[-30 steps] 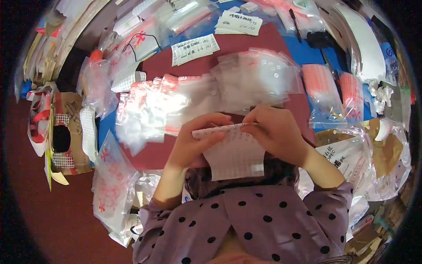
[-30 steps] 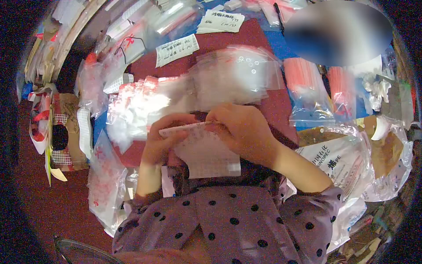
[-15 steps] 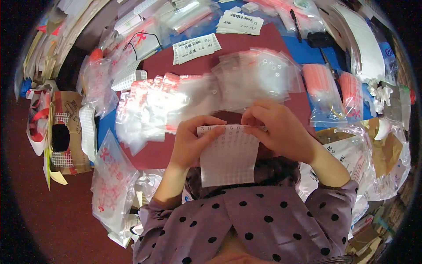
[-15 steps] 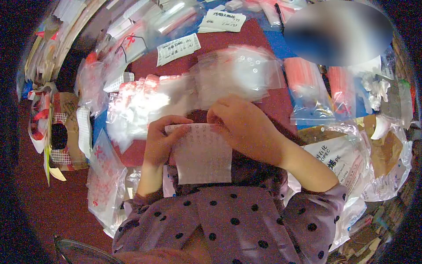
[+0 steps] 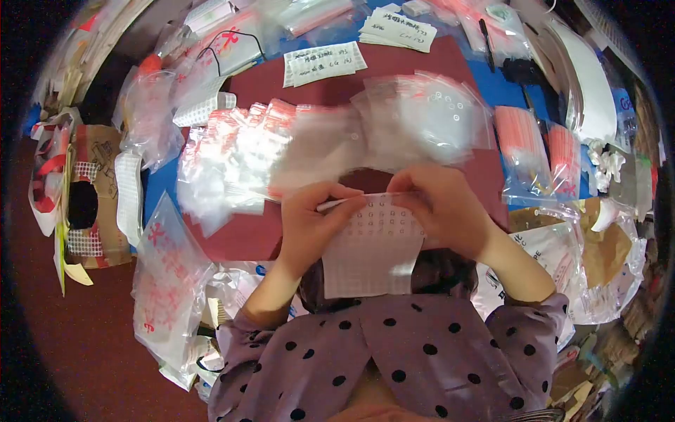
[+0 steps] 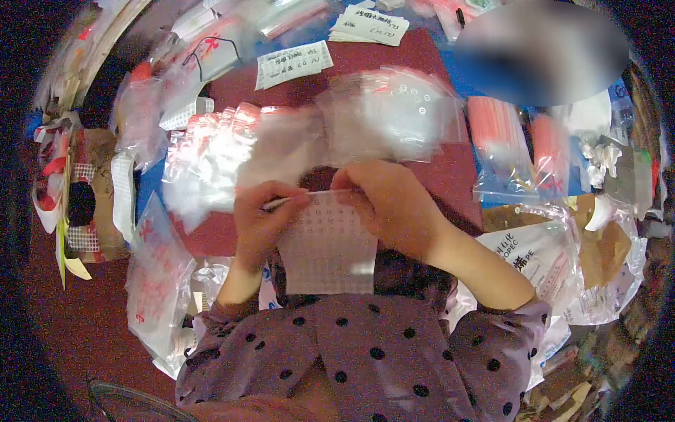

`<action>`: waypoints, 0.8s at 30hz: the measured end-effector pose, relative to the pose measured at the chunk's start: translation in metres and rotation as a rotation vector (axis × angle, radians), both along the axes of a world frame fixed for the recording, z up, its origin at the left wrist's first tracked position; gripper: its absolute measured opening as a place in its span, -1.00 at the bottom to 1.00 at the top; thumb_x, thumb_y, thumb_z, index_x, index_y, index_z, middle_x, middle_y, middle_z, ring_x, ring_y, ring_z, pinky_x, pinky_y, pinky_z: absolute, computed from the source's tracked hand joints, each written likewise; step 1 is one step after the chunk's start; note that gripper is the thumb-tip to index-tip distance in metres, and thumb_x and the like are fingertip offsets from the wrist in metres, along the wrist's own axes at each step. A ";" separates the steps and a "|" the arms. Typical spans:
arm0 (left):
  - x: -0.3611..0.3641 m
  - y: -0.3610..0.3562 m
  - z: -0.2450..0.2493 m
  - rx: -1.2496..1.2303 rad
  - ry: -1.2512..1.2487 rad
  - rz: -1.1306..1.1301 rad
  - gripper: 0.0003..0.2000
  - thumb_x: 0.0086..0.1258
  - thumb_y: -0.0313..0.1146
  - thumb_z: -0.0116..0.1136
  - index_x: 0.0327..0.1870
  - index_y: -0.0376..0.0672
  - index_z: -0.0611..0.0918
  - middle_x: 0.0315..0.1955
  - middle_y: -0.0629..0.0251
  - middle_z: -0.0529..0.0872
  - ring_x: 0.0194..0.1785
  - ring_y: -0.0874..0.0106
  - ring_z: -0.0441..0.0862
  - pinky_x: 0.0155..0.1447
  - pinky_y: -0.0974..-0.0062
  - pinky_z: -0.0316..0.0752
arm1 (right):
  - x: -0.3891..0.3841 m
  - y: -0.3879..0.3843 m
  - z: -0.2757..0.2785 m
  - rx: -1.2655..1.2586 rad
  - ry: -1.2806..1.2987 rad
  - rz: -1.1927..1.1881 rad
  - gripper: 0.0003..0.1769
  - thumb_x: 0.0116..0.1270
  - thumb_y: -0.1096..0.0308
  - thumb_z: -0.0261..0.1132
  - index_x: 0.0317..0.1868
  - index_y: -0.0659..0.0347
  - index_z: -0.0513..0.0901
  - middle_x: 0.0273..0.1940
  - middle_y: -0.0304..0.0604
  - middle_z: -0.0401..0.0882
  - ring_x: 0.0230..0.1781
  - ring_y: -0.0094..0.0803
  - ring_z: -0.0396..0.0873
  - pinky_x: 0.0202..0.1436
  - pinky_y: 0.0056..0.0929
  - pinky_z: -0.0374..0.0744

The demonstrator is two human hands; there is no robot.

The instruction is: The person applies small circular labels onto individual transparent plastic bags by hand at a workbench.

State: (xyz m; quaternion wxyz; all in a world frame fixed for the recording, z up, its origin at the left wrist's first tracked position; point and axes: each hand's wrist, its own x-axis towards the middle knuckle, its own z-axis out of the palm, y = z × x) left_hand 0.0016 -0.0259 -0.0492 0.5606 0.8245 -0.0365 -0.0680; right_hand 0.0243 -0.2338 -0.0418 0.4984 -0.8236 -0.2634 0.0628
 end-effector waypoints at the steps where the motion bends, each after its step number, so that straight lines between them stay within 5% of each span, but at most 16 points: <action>1: 0.000 0.001 0.000 -0.006 0.008 -0.003 -0.87 0.13 -0.51 0.26 -0.29 -0.30 0.66 -0.39 0.37 0.70 -0.32 0.66 0.57 -0.24 0.67 0.46 | -0.001 0.000 0.002 -0.006 0.008 -0.003 -0.88 0.16 0.44 0.19 -0.30 0.29 0.50 -0.35 0.03 0.53 -0.28 -0.01 0.51 -0.22 -0.18 0.47; 4: 0.005 0.004 0.002 -0.098 0.052 -0.015 -0.86 0.16 -0.51 0.24 -0.27 -0.31 0.66 -0.39 0.38 0.69 -0.33 0.65 0.58 -0.27 0.66 0.47 | 0.002 0.000 0.011 -0.116 -0.012 -0.058 -0.88 0.16 0.43 0.20 -0.29 0.27 0.51 -0.36 0.03 0.53 -0.30 -0.01 0.51 -0.23 -0.19 0.47; 6: 0.006 0.004 0.001 -0.365 0.258 -0.004 -0.83 0.19 -0.50 0.21 -0.20 -0.30 0.66 -0.37 0.35 0.69 -0.29 0.65 0.57 -0.22 0.65 0.46 | 0.005 0.000 0.010 -0.108 -0.089 -0.050 -0.87 0.14 0.49 0.27 -0.29 0.32 0.55 -0.43 -0.03 0.55 -0.42 -0.21 0.57 -0.33 -0.38 0.50; 16: 0.001 0.006 -0.004 -0.300 0.108 -0.107 -0.80 0.33 -0.49 0.07 -0.07 -0.26 0.63 -0.30 0.36 0.70 -0.21 0.64 0.54 -0.12 0.66 0.43 | 0.010 0.015 0.011 -0.231 -0.229 0.029 -0.79 0.07 0.62 0.18 -0.24 0.29 0.46 -0.24 -0.01 0.42 -0.22 -0.05 0.45 -0.19 -0.29 0.48; 24: -0.001 0.016 -0.009 -0.397 0.376 -0.045 -0.79 0.34 -0.39 0.11 -0.09 -0.29 0.63 -0.32 0.45 0.68 -0.23 0.70 0.51 -0.14 0.69 0.42 | 0.013 0.017 0.013 -0.212 -0.104 0.097 -0.78 0.05 0.65 0.18 -0.25 0.30 0.47 -0.30 -0.01 0.42 -0.24 -0.05 0.46 -0.20 -0.28 0.47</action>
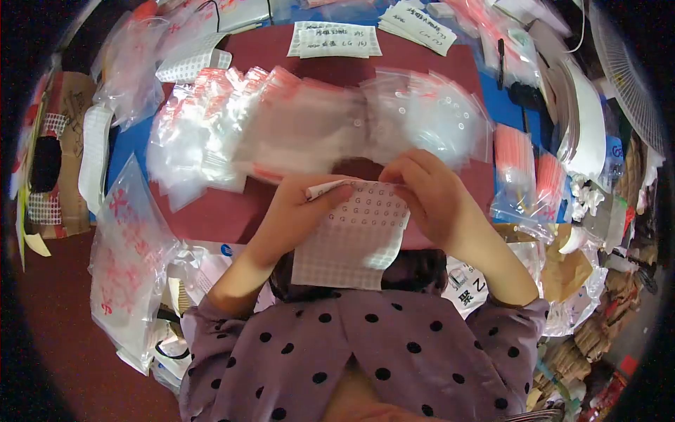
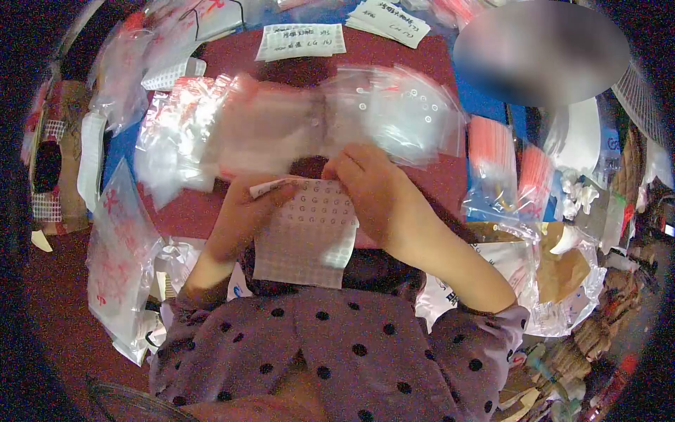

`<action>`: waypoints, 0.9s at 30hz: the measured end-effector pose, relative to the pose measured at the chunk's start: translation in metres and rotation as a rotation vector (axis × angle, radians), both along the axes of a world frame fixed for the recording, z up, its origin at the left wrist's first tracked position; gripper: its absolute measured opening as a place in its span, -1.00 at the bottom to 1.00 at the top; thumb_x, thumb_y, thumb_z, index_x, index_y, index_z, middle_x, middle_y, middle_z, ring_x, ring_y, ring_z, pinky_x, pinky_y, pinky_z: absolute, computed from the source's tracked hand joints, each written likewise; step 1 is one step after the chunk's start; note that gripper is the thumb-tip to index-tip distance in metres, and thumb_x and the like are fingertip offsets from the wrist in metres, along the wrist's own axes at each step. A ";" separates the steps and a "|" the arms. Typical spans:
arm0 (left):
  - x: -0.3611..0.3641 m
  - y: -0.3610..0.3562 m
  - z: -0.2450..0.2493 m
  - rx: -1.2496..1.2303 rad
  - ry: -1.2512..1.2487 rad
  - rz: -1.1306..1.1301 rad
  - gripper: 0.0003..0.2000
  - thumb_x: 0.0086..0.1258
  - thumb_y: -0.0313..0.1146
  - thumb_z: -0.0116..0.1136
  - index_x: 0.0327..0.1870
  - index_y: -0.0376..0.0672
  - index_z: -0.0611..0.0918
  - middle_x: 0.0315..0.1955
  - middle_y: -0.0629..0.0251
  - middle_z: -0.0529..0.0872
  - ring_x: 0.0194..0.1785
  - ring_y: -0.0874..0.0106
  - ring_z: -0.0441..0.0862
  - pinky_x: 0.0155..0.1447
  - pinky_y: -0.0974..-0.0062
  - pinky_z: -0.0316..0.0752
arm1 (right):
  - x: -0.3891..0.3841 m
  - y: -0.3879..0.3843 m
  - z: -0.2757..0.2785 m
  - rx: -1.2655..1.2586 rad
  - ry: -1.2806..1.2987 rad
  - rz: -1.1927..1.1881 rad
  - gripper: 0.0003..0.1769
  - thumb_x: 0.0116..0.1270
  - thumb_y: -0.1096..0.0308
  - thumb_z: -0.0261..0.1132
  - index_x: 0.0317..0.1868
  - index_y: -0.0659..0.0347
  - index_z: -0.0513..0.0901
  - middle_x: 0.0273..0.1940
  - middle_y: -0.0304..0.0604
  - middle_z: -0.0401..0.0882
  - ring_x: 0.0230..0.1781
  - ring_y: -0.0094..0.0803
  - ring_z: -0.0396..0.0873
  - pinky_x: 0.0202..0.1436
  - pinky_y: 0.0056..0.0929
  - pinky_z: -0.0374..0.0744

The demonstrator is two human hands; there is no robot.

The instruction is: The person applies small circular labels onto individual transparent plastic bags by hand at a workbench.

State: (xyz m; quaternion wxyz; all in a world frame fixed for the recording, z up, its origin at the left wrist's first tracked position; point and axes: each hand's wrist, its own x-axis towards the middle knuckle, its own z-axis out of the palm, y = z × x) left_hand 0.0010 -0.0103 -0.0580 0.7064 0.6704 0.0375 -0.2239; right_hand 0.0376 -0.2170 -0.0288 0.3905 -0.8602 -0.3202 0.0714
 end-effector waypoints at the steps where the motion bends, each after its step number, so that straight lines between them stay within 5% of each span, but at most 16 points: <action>1: 0.000 0.001 0.000 0.001 -0.002 0.001 -0.79 0.34 -0.39 0.11 -0.09 -0.29 0.63 -0.32 0.45 0.68 -0.23 0.70 0.51 -0.14 0.69 0.42 | -0.001 0.001 0.001 0.001 -0.002 0.001 -0.78 0.05 0.65 0.18 -0.25 0.30 0.47 -0.30 -0.01 0.42 -0.24 -0.05 0.46 -0.20 -0.28 0.47; 7: 0.000 0.003 0.003 -0.091 0.141 0.022 -0.77 0.35 -0.35 0.11 -0.09 -0.29 0.63 -0.34 0.48 0.66 -0.26 0.71 0.51 -0.18 0.70 0.43 | -0.012 0.006 0.003 -0.081 -0.081 -0.054 -0.77 0.01 0.67 0.18 -0.26 0.31 0.49 -0.29 -0.03 0.45 -0.23 -0.08 0.48 -0.19 -0.31 0.49; 10: -0.002 0.004 0.002 -0.135 0.138 0.056 -0.78 0.34 -0.35 0.12 -0.11 -0.29 0.63 -0.34 0.46 0.66 -0.27 0.71 0.52 -0.20 0.70 0.43 | -0.023 0.008 -0.007 0.023 0.112 -0.208 -0.72 -0.03 0.61 0.21 -0.22 0.33 0.52 -0.28 -0.04 0.48 -0.24 -0.11 0.50 -0.18 -0.30 0.51; 13: -0.004 0.007 0.001 -0.191 0.173 0.144 -0.78 0.35 -0.35 0.11 -0.13 -0.31 0.64 -0.34 0.45 0.66 -0.28 0.71 0.53 -0.22 0.70 0.44 | -0.025 0.007 -0.005 -0.321 -0.739 0.152 -0.55 -0.17 0.47 0.22 -0.15 0.41 0.56 -0.17 0.01 0.51 -0.19 -0.12 0.53 -0.14 -0.30 0.55; 17: -0.009 0.016 0.000 -0.343 0.239 0.216 -0.78 0.36 -0.34 0.11 -0.16 -0.32 0.64 -0.36 0.44 0.67 -0.31 0.70 0.54 -0.25 0.70 0.44 | -0.023 0.007 -0.011 -0.242 -0.544 0.202 -0.61 -0.18 0.47 0.22 -0.23 0.41 0.60 -0.13 0.03 0.53 -0.16 -0.11 0.53 -0.08 -0.30 0.55; 19: -0.009 0.023 0.001 -0.430 0.255 0.248 -0.77 0.36 -0.32 0.10 -0.16 -0.33 0.63 -0.37 0.44 0.67 -0.32 0.69 0.55 -0.26 0.71 0.44 | -0.014 0.009 -0.009 -0.333 -0.807 0.435 -0.68 -0.15 0.49 0.23 -0.28 0.39 0.64 -0.18 -0.04 0.57 -0.18 -0.16 0.55 -0.06 -0.28 0.53; 20: -0.008 0.028 0.001 -0.355 0.221 0.217 -0.79 0.34 -0.35 0.10 -0.16 -0.31 0.62 -0.33 0.41 0.66 -0.28 0.62 0.57 -0.21 0.66 0.46 | -0.008 0.010 -0.002 -0.337 -0.805 0.454 -0.68 -0.15 0.49 0.23 -0.28 0.39 0.64 -0.18 -0.04 0.57 -0.18 -0.16 0.55 -0.06 -0.28 0.53; 22: -0.002 0.034 -0.003 -0.282 0.184 0.194 -0.81 0.31 -0.39 0.11 -0.15 -0.28 0.62 -0.28 0.37 0.66 -0.23 0.56 0.58 -0.16 0.60 0.48 | 0.011 0.011 0.017 -0.109 -0.180 0.386 -0.82 -0.11 0.52 0.24 -0.40 0.30 0.64 -0.24 -0.13 0.60 -0.23 -0.23 0.57 -0.07 -0.31 0.54; 24: 0.003 0.032 -0.013 0.846 -0.893 -0.132 -0.77 0.20 -0.39 0.12 -0.13 -0.24 0.59 -0.16 0.26 0.61 -0.02 0.39 0.52 0.07 0.42 0.42 | 0.046 0.013 0.006 -0.026 -0.014 0.077 -0.93 -0.03 0.54 0.25 -0.46 0.25 0.55 -0.33 -0.22 0.57 -0.23 -0.36 0.53 -0.06 -0.37 0.54; 27: 0.008 0.017 -0.033 1.101 -1.035 -0.123 -0.72 0.14 -0.33 0.10 -0.12 -0.20 0.57 -0.06 0.20 0.53 0.14 0.27 0.37 0.24 0.28 0.26 | 0.101 0.041 -0.026 0.157 0.293 -0.008 -0.78 0.02 0.63 0.23 -0.26 0.28 0.49 -0.30 -0.22 0.47 -0.21 -0.45 0.47 -0.14 -0.45 0.53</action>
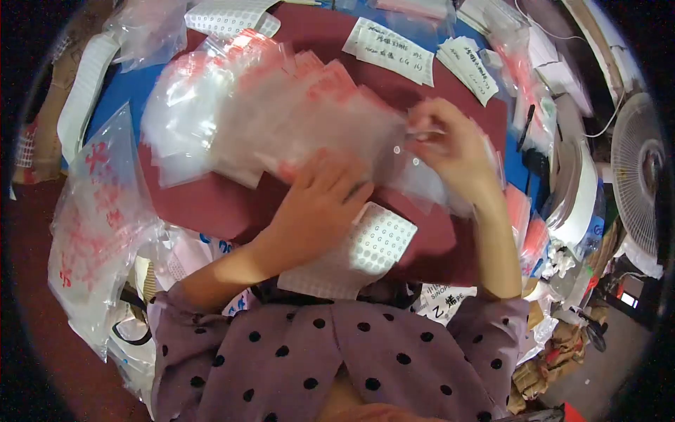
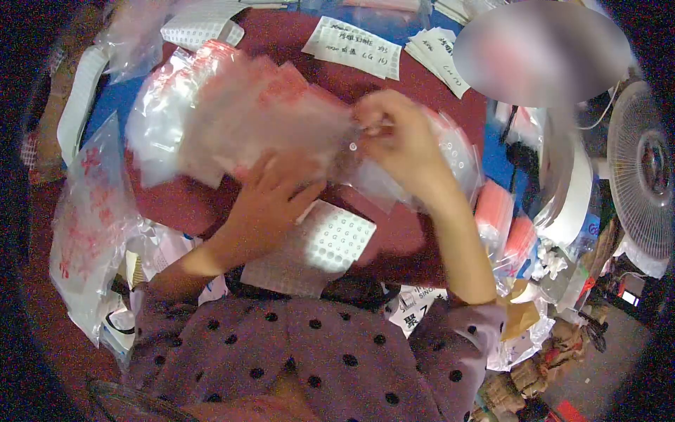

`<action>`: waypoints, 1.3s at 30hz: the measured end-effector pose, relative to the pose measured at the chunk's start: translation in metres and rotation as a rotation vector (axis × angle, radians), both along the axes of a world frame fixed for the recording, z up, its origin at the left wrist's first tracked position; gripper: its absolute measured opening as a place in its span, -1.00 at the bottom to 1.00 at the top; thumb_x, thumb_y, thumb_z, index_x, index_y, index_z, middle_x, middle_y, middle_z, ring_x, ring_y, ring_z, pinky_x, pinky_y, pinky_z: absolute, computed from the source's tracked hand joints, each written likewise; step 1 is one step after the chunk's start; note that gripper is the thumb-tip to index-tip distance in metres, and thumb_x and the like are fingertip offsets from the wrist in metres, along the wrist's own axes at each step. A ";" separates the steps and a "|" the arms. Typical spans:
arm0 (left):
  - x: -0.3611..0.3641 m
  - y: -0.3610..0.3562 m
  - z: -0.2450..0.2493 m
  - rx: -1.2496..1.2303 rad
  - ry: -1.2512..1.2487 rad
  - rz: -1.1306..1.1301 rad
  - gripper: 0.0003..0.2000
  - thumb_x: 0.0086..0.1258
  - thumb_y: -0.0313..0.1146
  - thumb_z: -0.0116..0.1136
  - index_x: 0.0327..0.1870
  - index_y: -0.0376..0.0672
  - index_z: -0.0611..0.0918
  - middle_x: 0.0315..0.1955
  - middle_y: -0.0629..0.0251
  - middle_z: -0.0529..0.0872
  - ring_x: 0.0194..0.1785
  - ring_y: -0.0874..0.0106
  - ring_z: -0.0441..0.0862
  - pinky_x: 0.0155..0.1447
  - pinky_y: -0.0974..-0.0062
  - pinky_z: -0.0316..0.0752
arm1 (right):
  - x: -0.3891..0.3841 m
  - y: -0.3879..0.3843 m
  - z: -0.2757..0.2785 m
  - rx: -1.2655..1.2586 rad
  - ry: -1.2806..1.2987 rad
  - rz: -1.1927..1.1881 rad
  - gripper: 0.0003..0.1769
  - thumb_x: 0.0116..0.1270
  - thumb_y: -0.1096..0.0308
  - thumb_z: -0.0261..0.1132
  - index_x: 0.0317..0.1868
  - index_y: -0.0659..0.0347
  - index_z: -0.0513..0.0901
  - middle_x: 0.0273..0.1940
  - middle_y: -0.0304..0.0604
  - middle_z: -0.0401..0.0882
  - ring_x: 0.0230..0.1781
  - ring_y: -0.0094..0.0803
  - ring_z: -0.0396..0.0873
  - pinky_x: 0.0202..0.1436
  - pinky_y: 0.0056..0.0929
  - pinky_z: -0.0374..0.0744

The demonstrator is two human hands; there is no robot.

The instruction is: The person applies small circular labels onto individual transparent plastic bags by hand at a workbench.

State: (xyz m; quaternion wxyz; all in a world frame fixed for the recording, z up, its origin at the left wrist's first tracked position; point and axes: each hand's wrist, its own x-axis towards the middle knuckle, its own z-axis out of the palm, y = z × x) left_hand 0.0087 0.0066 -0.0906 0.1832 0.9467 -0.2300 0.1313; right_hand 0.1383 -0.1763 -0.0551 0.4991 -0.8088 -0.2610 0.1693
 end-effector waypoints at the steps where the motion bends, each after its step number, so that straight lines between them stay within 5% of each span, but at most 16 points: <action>1: 0.002 -0.001 -0.004 -0.005 0.004 0.000 -0.72 0.14 -0.33 0.10 -0.12 -0.20 0.57 -0.06 0.20 0.53 0.14 0.27 0.37 0.24 0.28 0.26 | 0.004 0.007 -0.013 -0.005 0.004 0.000 -0.78 0.02 0.63 0.23 -0.26 0.28 0.49 -0.30 -0.22 0.47 -0.21 -0.45 0.47 -0.14 -0.45 0.53; 5: 0.003 -0.002 -0.013 -0.041 0.132 -0.076 -0.65 0.15 -0.30 0.07 -0.01 -0.10 0.55 0.12 0.25 0.46 0.24 0.26 0.34 0.30 0.22 0.19 | 0.004 0.035 -0.012 -0.231 -0.264 0.164 -0.62 -0.06 0.66 0.27 -0.16 0.31 0.46 -0.31 -0.12 0.39 -0.22 -0.31 0.48 -0.24 -0.45 0.52; 7: 0.003 -0.003 -0.012 -0.131 0.163 -0.067 -0.66 0.17 -0.30 0.06 -0.01 -0.10 0.55 0.12 0.26 0.47 0.24 0.27 0.33 0.29 0.22 0.20 | 0.008 0.034 -0.003 -0.612 -0.417 0.112 -0.41 -0.13 0.67 0.21 0.04 0.28 0.42 -0.11 0.07 0.41 -0.20 0.01 0.48 -0.12 -0.24 0.51; 8: 0.002 -0.004 -0.011 -0.095 0.160 -0.037 -0.66 0.18 -0.30 0.07 -0.01 -0.11 0.54 0.12 0.27 0.47 0.24 0.29 0.35 0.29 0.22 0.21 | 0.009 0.034 -0.004 -0.623 -0.409 0.119 -0.41 -0.13 0.67 0.21 0.04 0.28 0.42 -0.11 0.07 0.41 -0.20 0.01 0.48 -0.12 -0.24 0.51; 10: 0.001 -0.006 -0.012 -0.065 0.167 -0.008 -0.67 0.19 -0.30 0.09 0.00 -0.13 0.54 0.12 0.27 0.47 0.23 0.31 0.36 0.28 0.22 0.23 | 0.009 0.035 -0.009 -0.251 -0.257 0.161 -0.67 -0.10 0.60 0.31 -0.25 0.32 0.46 -0.37 -0.03 0.43 -0.29 -0.20 0.51 -0.27 -0.35 0.50; 13: 0.004 -0.005 -0.014 -0.102 0.150 -0.058 -0.68 0.18 -0.30 0.10 -0.03 -0.16 0.54 0.09 0.27 0.50 0.21 0.29 0.39 0.26 0.25 0.27 | 0.003 0.047 -0.014 -0.127 -0.218 0.221 -0.65 -0.16 0.51 0.40 -0.34 0.28 0.44 -0.40 -0.04 0.46 -0.34 -0.09 0.50 -0.31 -0.27 0.47; 14: 0.005 -0.004 -0.013 -0.159 0.157 -0.077 -0.69 0.17 -0.32 0.10 -0.05 -0.17 0.55 0.08 0.26 0.51 0.19 0.28 0.40 0.25 0.27 0.29 | 0.003 0.046 -0.012 -0.131 -0.214 0.223 -0.65 -0.16 0.51 0.40 -0.34 0.28 0.44 -0.40 -0.04 0.46 -0.34 -0.09 0.50 -0.31 -0.27 0.47; 16: 0.005 -0.003 -0.012 -0.219 0.160 -0.095 -0.71 0.16 -0.34 0.11 -0.08 -0.18 0.56 0.06 0.24 0.52 0.18 0.26 0.41 0.24 0.29 0.31 | 0.005 0.038 -0.006 -0.621 -0.624 0.120 -0.62 -0.15 0.40 0.42 -0.28 0.25 0.48 -0.35 0.00 0.49 -0.28 -0.03 0.50 -0.23 -0.17 0.47; 19: 0.003 -0.005 -0.011 -0.264 0.176 -0.032 -0.73 0.15 -0.36 0.11 -0.11 -0.19 0.57 0.04 0.24 0.54 0.17 0.27 0.42 0.23 0.31 0.33 | 0.009 0.024 0.006 -0.795 -0.476 0.093 -0.62 -0.17 0.36 0.44 -0.33 0.21 0.47 -0.38 -0.04 0.50 -0.28 -0.06 0.52 -0.25 -0.19 0.46; 24: 0.002 -0.005 -0.014 -0.137 0.105 -0.105 -0.73 0.15 -0.35 0.11 -0.12 -0.20 0.56 0.02 0.22 0.54 0.15 0.29 0.44 0.18 0.30 0.37 | 0.005 0.020 -0.005 -0.454 -0.141 0.142 -0.60 -0.21 0.30 0.48 -0.39 0.17 0.45 -0.46 -0.07 0.50 -0.32 -0.06 0.51 -0.29 -0.18 0.45; 27: 0.002 -0.003 -0.012 -0.191 0.126 -0.114 -0.72 0.16 -0.33 0.11 -0.12 -0.22 0.55 0.01 0.21 0.55 0.14 0.29 0.45 0.16 0.30 0.37 | 0.001 0.025 -0.011 -0.595 -0.293 0.147 -0.61 -0.23 0.35 0.49 -0.43 0.18 0.44 -0.43 -0.19 0.52 -0.33 -0.21 0.53 -0.33 -0.29 0.42; 30: 0.001 -0.004 -0.011 -0.238 0.128 -0.039 -0.72 0.17 -0.32 0.12 -0.11 -0.22 0.55 0.01 0.23 0.56 0.13 0.32 0.45 0.16 0.31 0.36 | 0.002 0.018 0.001 -0.834 -0.712 -0.019 -0.62 -0.25 0.23 0.48 -0.40 0.07 0.51 -0.43 -0.24 0.55 -0.22 -0.23 0.49 -0.14 -0.22 0.35; 34: 0.001 -0.006 -0.016 -0.164 0.105 -0.073 -0.72 0.18 -0.30 0.12 -0.10 -0.18 0.56 0.00 0.25 0.56 0.12 0.32 0.46 0.14 0.32 0.37 | 0.005 0.013 0.001 -0.712 -0.639 0.102 -0.66 -0.24 0.19 0.47 -0.43 0.08 0.54 -0.40 -0.23 0.56 -0.18 -0.24 0.48 -0.14 -0.22 0.35; 36: 0.003 -0.005 -0.013 -0.090 0.088 -0.102 -0.71 0.17 -0.29 0.13 -0.08 -0.13 0.56 0.00 0.27 0.56 0.11 0.33 0.46 0.11 0.34 0.39 | 0.005 0.022 -0.013 -0.527 -0.318 0.261 -0.66 -0.25 0.14 0.47 -0.49 0.09 0.56 -0.40 -0.21 0.54 -0.20 -0.20 0.49 -0.17 -0.22 0.37; 37: 0.003 -0.004 -0.012 -0.078 0.088 -0.113 -0.71 0.17 -0.29 0.13 -0.08 -0.13 0.56 0.00 0.27 0.56 0.11 0.33 0.46 0.11 0.34 0.39 | 0.001 0.024 -0.024 -0.612 -0.638 0.208 -0.64 -0.24 0.11 0.46 -0.49 0.13 0.56 -0.42 -0.14 0.53 -0.28 -0.13 0.50 -0.22 -0.20 0.40; 39: 0.002 -0.001 -0.008 -0.195 0.127 -0.129 -0.72 0.17 -0.30 0.14 -0.07 -0.10 0.58 -0.04 0.27 0.59 0.08 0.33 0.49 0.08 0.33 0.41 | 0.005 0.017 -0.015 -0.664 -0.604 0.106 -0.64 -0.23 0.12 0.46 -0.47 0.14 0.57 -0.42 -0.12 0.54 -0.32 -0.11 0.50 -0.24 -0.20 0.40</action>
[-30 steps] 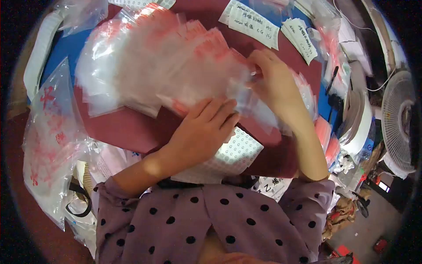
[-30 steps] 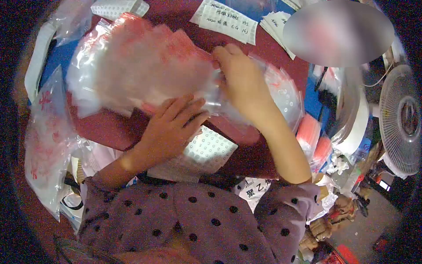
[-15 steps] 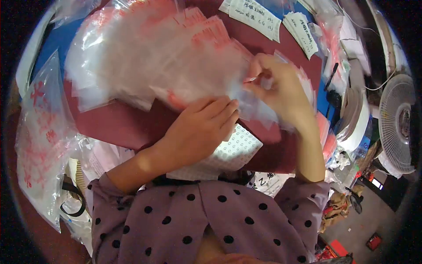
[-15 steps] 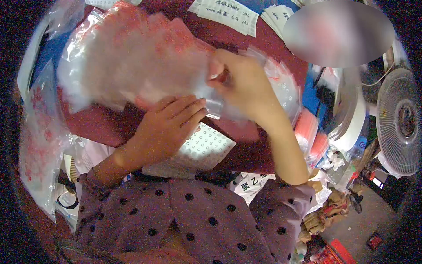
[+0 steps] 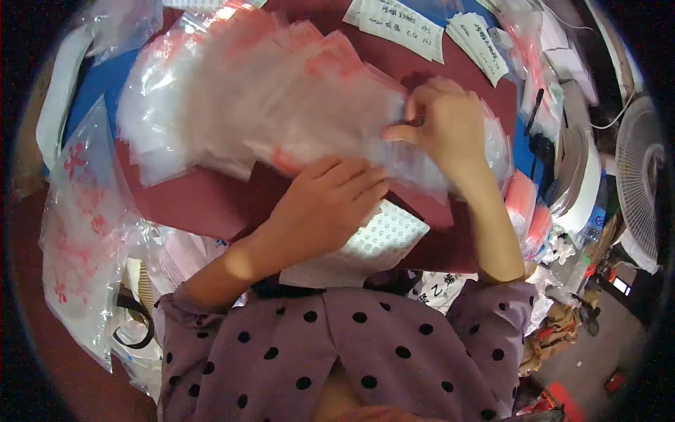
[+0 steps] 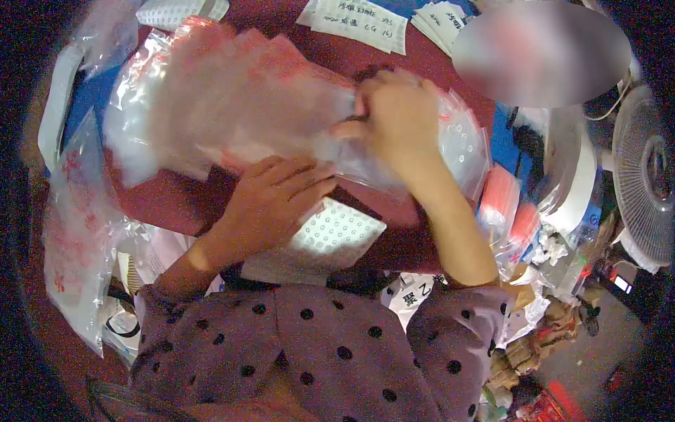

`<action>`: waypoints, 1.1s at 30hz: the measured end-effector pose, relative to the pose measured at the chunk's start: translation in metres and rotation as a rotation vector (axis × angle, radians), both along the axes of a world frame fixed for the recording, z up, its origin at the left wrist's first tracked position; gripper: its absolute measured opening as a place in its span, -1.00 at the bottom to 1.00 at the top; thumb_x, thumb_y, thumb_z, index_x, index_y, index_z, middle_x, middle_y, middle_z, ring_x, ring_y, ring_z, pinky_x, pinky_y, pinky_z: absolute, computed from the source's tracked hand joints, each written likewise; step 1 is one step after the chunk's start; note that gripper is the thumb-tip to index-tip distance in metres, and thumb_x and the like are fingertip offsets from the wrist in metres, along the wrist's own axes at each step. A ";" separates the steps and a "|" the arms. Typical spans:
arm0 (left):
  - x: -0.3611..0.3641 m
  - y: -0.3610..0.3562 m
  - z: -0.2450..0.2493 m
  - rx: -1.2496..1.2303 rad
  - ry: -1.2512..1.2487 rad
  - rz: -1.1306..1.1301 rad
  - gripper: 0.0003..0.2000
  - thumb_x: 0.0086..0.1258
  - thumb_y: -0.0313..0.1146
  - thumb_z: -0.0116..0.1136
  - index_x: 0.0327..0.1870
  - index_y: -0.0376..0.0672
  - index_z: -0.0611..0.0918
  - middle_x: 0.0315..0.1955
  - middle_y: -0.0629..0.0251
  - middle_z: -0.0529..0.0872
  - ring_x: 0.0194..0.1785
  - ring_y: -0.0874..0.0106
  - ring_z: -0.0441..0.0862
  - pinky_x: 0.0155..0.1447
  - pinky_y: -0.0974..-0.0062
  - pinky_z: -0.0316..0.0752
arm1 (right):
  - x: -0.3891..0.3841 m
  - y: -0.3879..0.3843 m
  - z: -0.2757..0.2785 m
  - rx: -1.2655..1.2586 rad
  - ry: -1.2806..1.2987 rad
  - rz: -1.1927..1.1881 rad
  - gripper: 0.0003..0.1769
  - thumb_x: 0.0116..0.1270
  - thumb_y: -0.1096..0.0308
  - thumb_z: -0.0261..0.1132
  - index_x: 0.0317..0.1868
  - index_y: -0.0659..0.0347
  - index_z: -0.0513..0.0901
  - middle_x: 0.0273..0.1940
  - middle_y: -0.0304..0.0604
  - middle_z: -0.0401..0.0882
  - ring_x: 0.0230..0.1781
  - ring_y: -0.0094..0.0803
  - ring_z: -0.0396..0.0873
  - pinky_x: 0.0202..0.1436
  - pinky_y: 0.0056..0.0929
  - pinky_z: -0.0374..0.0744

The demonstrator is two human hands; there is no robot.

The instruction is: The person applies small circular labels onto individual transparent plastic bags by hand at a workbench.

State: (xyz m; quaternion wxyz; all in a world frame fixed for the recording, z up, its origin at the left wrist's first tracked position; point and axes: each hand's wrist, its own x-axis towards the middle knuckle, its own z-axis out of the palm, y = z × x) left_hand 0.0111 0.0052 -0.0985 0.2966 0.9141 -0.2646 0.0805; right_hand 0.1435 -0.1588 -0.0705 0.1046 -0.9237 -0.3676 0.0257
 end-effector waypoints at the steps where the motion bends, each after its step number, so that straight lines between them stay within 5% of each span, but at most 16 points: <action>1: -0.001 0.002 0.005 0.007 -0.007 -0.009 -0.72 0.17 -0.30 0.14 -0.07 -0.10 0.58 -0.04 0.27 0.59 0.08 0.33 0.49 0.08 0.33 0.41 | 0.002 -0.005 0.005 -0.031 0.000 -0.103 -0.63 -0.23 0.12 0.46 -0.45 0.16 0.58 -0.42 -0.10 0.54 -0.36 -0.09 0.50 -0.26 -0.19 0.40; 3: -0.003 0.009 0.017 -0.184 0.054 -0.005 -0.76 0.20 -0.34 0.15 -0.10 -0.10 0.61 -0.16 0.25 0.65 -0.08 0.25 0.57 0.00 0.32 0.45 | -0.001 -0.012 0.014 -0.048 0.050 -0.100 -0.70 -0.13 0.23 0.45 -0.43 0.19 0.58 -0.40 -0.11 0.56 -0.36 -0.17 0.53 -0.28 -0.26 0.44; 5: -0.007 0.010 0.019 -0.334 0.139 0.057 -0.79 0.17 -0.39 0.16 -0.16 -0.16 0.61 -0.27 0.26 0.65 -0.22 0.27 0.57 -0.14 0.36 0.44 | -0.024 -0.018 0.031 0.406 0.652 -0.089 -0.75 -0.08 0.43 0.42 -0.45 0.29 0.49 -0.36 -0.15 0.54 -0.36 -0.32 0.51 -0.28 -0.45 0.42; 7: -0.006 0.009 0.023 -0.481 0.224 0.123 -0.81 0.13 -0.44 0.18 -0.22 -0.22 0.61 -0.39 0.26 0.65 -0.36 0.29 0.56 -0.27 0.39 0.43 | -0.046 -0.021 0.046 0.469 0.697 0.027 -0.81 0.00 0.55 0.32 -0.33 0.32 0.52 -0.28 -0.13 0.54 -0.31 -0.39 0.52 -0.19 -0.49 0.46; 9: -0.001 0.005 0.034 -0.645 0.680 0.137 -0.85 0.30 -0.41 0.08 -0.25 -0.32 0.58 -0.57 0.29 0.57 -0.51 0.46 0.46 -0.39 0.51 0.34 | -0.067 -0.016 0.049 0.455 0.580 0.126 -0.76 0.02 0.63 0.27 -0.24 0.33 0.54 -0.24 -0.08 0.51 -0.30 -0.28 0.53 -0.19 -0.42 0.50; 10: -0.003 0.003 0.034 -0.633 0.684 0.128 -0.85 0.30 -0.41 0.08 -0.25 -0.32 0.58 -0.57 0.29 0.57 -0.51 0.46 0.46 -0.39 0.51 0.34 | -0.073 -0.017 0.045 0.466 0.577 0.116 -0.76 0.02 0.63 0.27 -0.24 0.33 0.54 -0.24 -0.08 0.51 -0.30 -0.28 0.53 -0.19 -0.42 0.50; 12: -0.009 -0.001 0.033 -1.063 1.037 0.141 -0.78 0.42 -0.34 -0.02 -0.27 -0.35 0.55 -0.63 0.40 0.46 -0.50 0.67 0.31 -0.42 0.61 0.25 | -0.081 -0.019 0.041 0.455 0.379 0.067 -0.75 0.02 0.60 0.22 -0.21 0.32 0.50 -0.27 0.03 0.48 -0.18 -0.02 0.48 -0.16 -0.23 0.49; 20: -0.014 0.000 0.031 -0.907 0.928 0.063 -0.69 0.48 -0.29 -0.12 -0.37 -0.38 0.50 -0.65 0.49 0.32 -0.49 0.70 0.19 -0.45 0.60 0.19 | -0.098 -0.021 0.033 0.510 0.410 0.060 -0.75 0.05 0.61 0.13 -0.19 0.32 0.49 -0.21 0.00 0.45 -0.19 -0.05 0.47 -0.14 -0.28 0.50; 25: -0.019 -0.002 0.026 -0.957 0.918 0.124 -0.66 0.49 -0.27 -0.14 -0.39 -0.38 0.50 -0.66 0.49 0.34 -0.50 0.71 0.19 -0.46 0.56 0.20 | -0.114 -0.018 0.037 0.241 -0.066 0.211 -0.58 -0.11 0.50 0.24 -0.12 0.35 0.54 -0.18 -0.02 0.49 -0.19 -0.13 0.52 -0.18 -0.31 0.53; 28: -0.015 -0.001 0.038 -1.094 0.883 0.285 -0.67 0.49 -0.27 -0.14 -0.37 -0.37 0.54 -0.69 0.42 0.42 -0.58 0.62 0.26 -0.47 0.55 0.24 | -0.122 -0.020 0.031 0.253 -0.076 0.356 -0.51 -0.15 0.42 0.21 -0.10 0.42 0.55 -0.14 0.01 0.48 -0.18 -0.13 0.52 -0.21 -0.28 0.54; 30: -0.009 0.011 0.040 -0.570 0.692 0.240 -0.78 0.40 -0.33 -0.03 -0.29 -0.31 0.60 -0.51 0.31 0.58 -0.46 0.45 0.46 -0.36 0.52 0.35 | -0.116 -0.018 0.031 0.275 -0.019 0.373 -0.67 -0.11 0.51 0.25 -0.22 0.35 0.59 -0.21 -0.04 0.52 -0.24 -0.18 0.53 -0.26 -0.26 0.54; 31: -0.005 0.012 0.036 -0.576 0.692 0.243 -0.78 0.40 -0.33 -0.03 -0.29 -0.31 0.60 -0.51 0.31 0.58 -0.46 0.45 0.46 -0.36 0.52 0.35 | -0.104 -0.020 0.034 0.400 0.167 0.273 -0.73 -0.09 0.54 0.26 -0.27 0.32 0.58 -0.26 -0.07 0.54 -0.28 -0.21 0.53 -0.27 -0.28 0.54; 33: 0.000 0.012 0.026 -0.095 0.139 0.066 -0.79 0.25 -0.34 0.07 -0.17 -0.22 0.61 -0.24 0.26 0.61 -0.12 0.29 0.50 -0.10 0.45 0.39 | -0.072 -0.021 0.032 0.565 0.300 0.102 -0.83 -0.04 0.60 0.30 -0.38 0.26 0.56 -0.37 -0.15 0.57 -0.38 -0.29 0.53 -0.27 -0.39 0.51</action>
